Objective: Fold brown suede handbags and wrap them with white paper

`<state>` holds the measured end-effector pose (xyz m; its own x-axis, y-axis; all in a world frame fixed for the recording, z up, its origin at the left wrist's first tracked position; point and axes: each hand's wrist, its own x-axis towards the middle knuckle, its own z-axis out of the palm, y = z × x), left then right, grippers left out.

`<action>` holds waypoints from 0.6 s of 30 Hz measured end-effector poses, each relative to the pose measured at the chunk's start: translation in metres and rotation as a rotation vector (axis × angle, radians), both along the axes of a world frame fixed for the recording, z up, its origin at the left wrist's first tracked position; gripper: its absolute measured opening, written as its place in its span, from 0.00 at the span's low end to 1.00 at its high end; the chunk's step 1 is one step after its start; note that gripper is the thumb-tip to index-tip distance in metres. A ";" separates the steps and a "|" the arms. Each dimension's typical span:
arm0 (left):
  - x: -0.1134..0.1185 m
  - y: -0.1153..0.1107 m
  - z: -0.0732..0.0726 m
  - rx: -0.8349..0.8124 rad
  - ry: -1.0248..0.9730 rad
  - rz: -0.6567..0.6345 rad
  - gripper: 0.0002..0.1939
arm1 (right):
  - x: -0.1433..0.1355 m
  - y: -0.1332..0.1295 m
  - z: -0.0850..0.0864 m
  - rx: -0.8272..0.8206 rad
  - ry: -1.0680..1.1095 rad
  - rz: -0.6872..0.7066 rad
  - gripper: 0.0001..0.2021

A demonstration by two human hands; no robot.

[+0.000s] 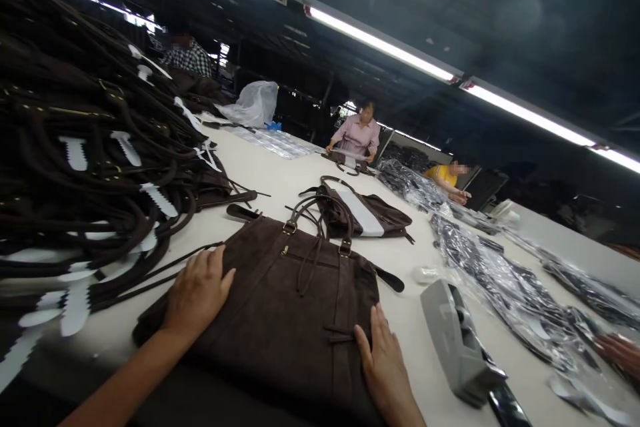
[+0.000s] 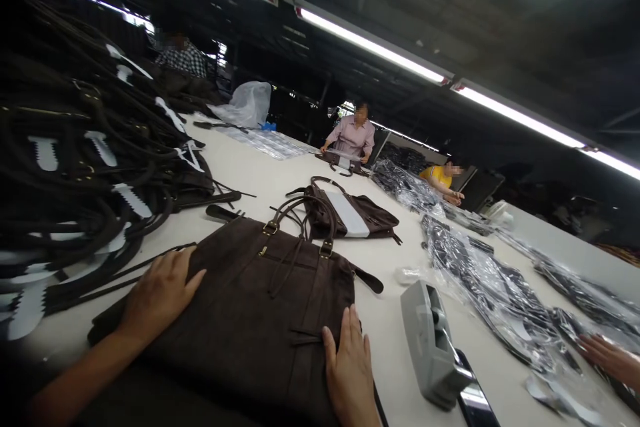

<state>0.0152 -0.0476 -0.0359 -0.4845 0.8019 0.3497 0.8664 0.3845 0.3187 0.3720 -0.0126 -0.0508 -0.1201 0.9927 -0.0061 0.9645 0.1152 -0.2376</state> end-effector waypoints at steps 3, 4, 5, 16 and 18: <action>0.000 0.005 0.003 -0.048 -0.042 0.037 0.29 | 0.001 0.000 0.001 0.055 -0.103 -0.003 0.34; -0.003 0.008 0.006 -0.075 -0.078 0.050 0.28 | 0.001 0.001 0.004 0.075 -0.137 0.006 0.33; -0.007 0.010 0.008 -0.107 -0.123 0.056 0.27 | 0.002 0.001 0.009 0.081 -0.168 0.025 0.32; -0.035 0.010 0.005 -0.239 -0.426 -0.033 0.17 | -0.071 0.022 0.127 -0.009 -0.311 0.448 0.21; -0.033 0.009 0.006 -0.238 -0.430 -0.030 0.16 | -0.113 0.037 0.132 0.062 -0.155 0.673 0.20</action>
